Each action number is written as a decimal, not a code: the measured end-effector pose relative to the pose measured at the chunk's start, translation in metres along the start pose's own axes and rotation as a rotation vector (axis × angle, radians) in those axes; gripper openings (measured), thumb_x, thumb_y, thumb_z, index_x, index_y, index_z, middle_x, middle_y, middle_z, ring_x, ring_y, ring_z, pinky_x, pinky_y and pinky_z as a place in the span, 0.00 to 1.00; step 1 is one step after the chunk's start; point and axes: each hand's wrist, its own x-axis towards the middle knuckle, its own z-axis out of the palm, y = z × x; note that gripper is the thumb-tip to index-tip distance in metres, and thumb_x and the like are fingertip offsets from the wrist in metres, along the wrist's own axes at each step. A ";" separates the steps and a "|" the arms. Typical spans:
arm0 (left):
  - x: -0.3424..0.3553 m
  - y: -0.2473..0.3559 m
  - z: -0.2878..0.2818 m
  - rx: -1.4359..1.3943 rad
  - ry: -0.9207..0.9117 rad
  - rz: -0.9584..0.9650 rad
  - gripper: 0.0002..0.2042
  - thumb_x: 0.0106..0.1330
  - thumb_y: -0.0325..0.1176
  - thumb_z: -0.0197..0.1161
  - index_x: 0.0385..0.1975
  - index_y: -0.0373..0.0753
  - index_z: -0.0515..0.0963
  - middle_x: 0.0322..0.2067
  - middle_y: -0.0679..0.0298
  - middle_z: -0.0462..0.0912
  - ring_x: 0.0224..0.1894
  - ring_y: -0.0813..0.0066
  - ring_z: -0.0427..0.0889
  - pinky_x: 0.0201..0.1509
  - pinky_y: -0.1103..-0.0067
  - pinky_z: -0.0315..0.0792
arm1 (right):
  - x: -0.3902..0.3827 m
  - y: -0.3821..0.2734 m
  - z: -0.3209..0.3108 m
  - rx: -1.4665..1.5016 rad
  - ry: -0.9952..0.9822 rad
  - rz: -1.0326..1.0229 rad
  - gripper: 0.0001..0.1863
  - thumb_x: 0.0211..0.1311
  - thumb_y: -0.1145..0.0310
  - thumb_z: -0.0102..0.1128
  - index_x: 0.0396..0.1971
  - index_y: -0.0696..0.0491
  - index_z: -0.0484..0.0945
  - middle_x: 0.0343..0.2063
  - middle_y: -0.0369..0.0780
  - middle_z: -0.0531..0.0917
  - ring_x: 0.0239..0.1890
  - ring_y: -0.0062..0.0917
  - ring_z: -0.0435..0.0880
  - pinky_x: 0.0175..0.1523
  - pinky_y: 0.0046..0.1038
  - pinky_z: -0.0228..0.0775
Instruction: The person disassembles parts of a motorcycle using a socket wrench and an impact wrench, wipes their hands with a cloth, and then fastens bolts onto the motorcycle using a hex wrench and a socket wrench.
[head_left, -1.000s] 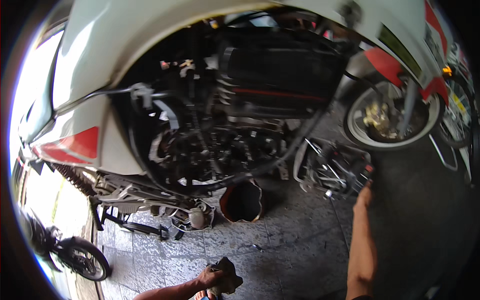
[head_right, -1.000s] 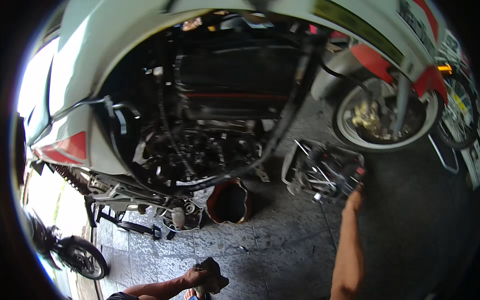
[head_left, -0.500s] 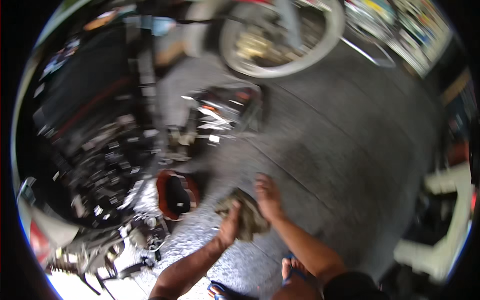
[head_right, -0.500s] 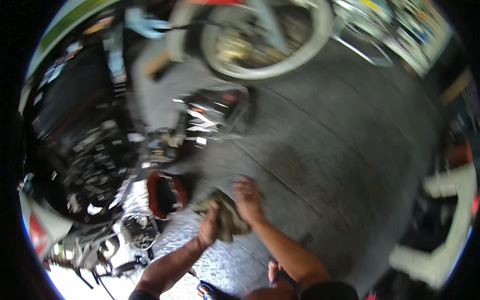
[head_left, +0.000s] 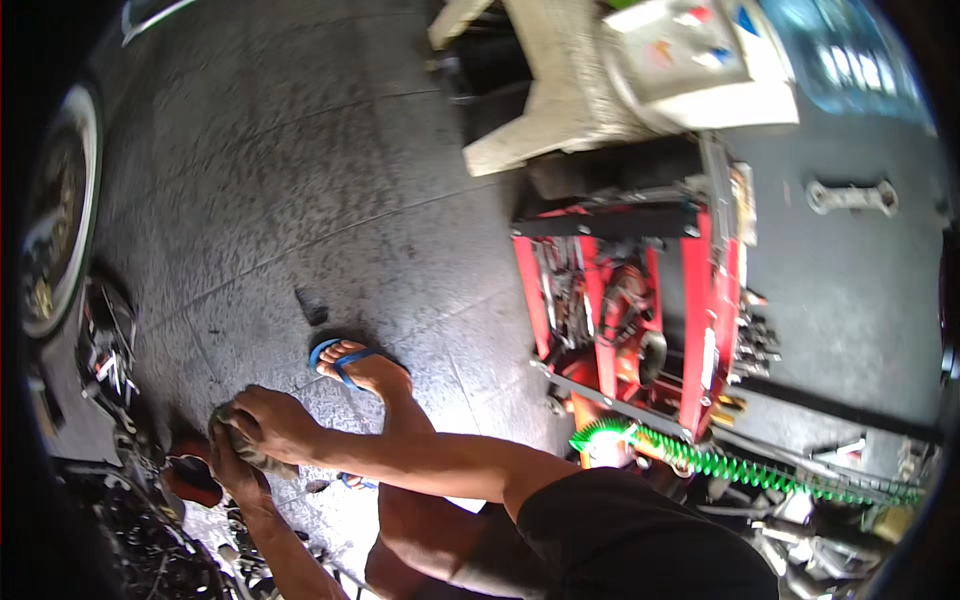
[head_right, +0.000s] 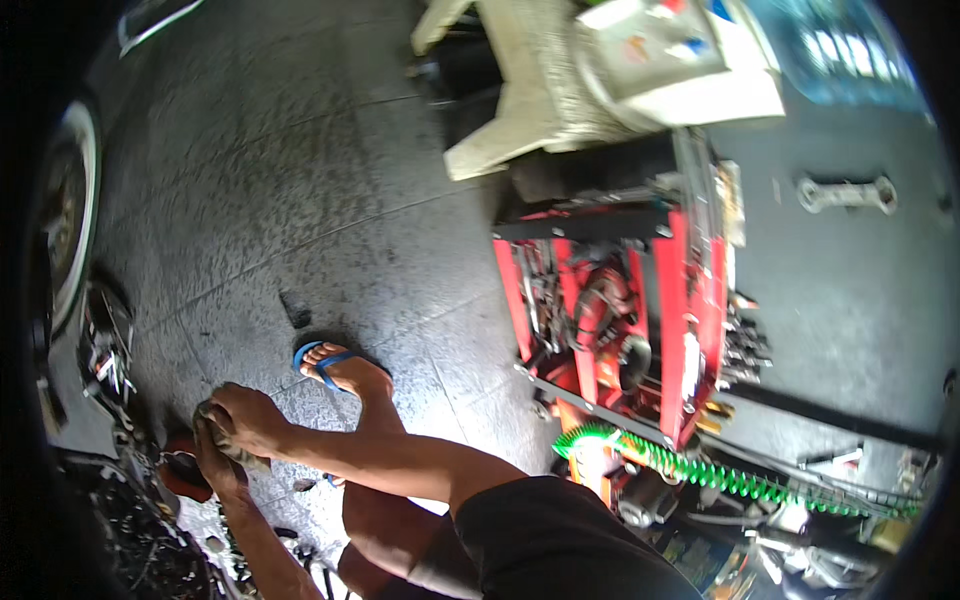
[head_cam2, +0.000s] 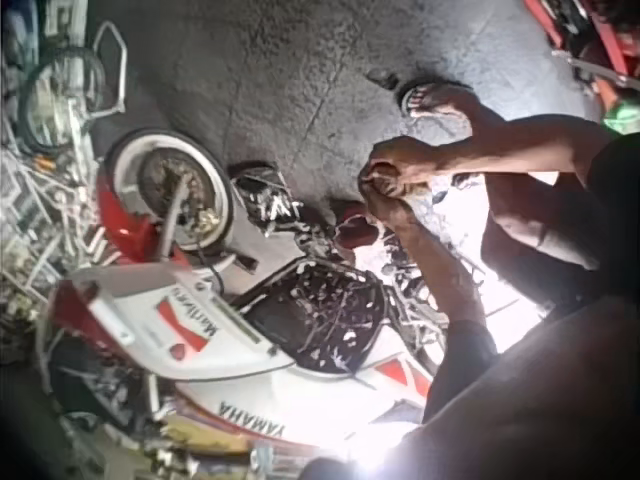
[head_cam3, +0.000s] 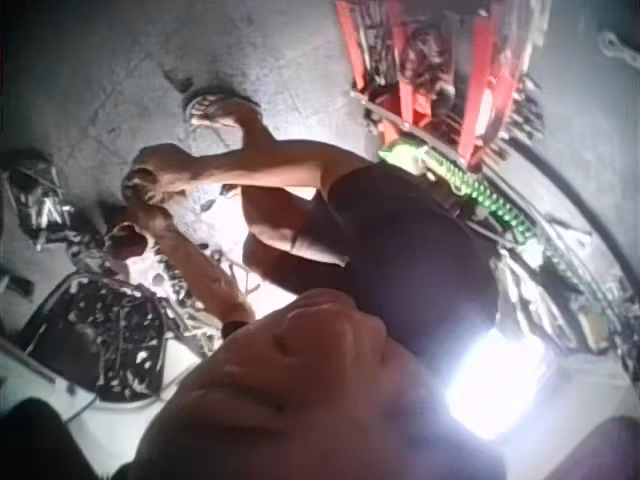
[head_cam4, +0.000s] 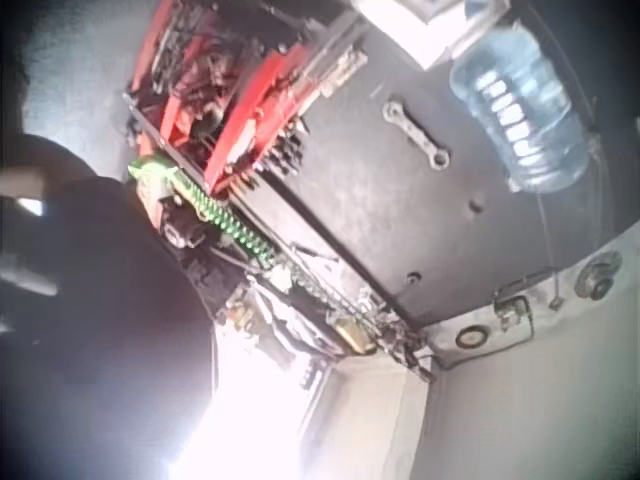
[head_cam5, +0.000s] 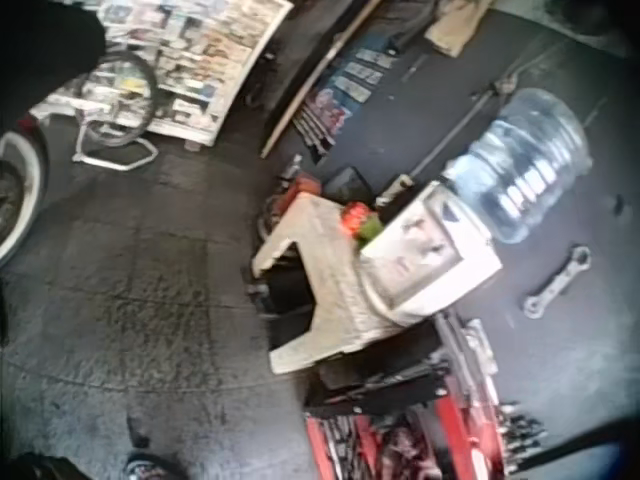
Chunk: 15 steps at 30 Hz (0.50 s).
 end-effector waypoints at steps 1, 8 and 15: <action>-0.016 0.008 0.002 -0.028 -0.057 -0.038 0.16 0.72 0.41 0.50 0.49 0.35 0.75 0.44 0.61 0.79 0.46 0.74 0.78 0.50 0.76 0.72 | -0.018 -0.021 -0.018 0.004 0.047 0.002 0.08 0.61 0.68 0.57 0.38 0.55 0.76 0.34 0.46 0.78 0.37 0.43 0.79 0.42 0.37 0.72; -0.140 0.060 0.095 -0.191 -0.380 -0.167 0.31 0.71 0.56 0.42 0.67 0.41 0.59 0.64 0.59 0.63 0.66 0.61 0.61 0.70 0.68 0.52 | -0.096 -0.143 -0.110 0.419 0.427 0.364 0.13 0.66 0.62 0.53 0.39 0.57 0.76 0.31 0.49 0.81 0.36 0.40 0.80 0.42 0.33 0.71; -0.231 0.106 0.165 0.420 -0.656 0.121 0.24 0.72 0.48 0.42 0.53 0.33 0.72 0.50 0.55 0.77 0.52 0.64 0.75 0.59 0.70 0.67 | -0.178 -0.217 -0.129 0.469 0.535 0.366 0.15 0.65 0.61 0.52 0.41 0.57 0.78 0.34 0.50 0.82 0.39 0.41 0.82 0.45 0.37 0.71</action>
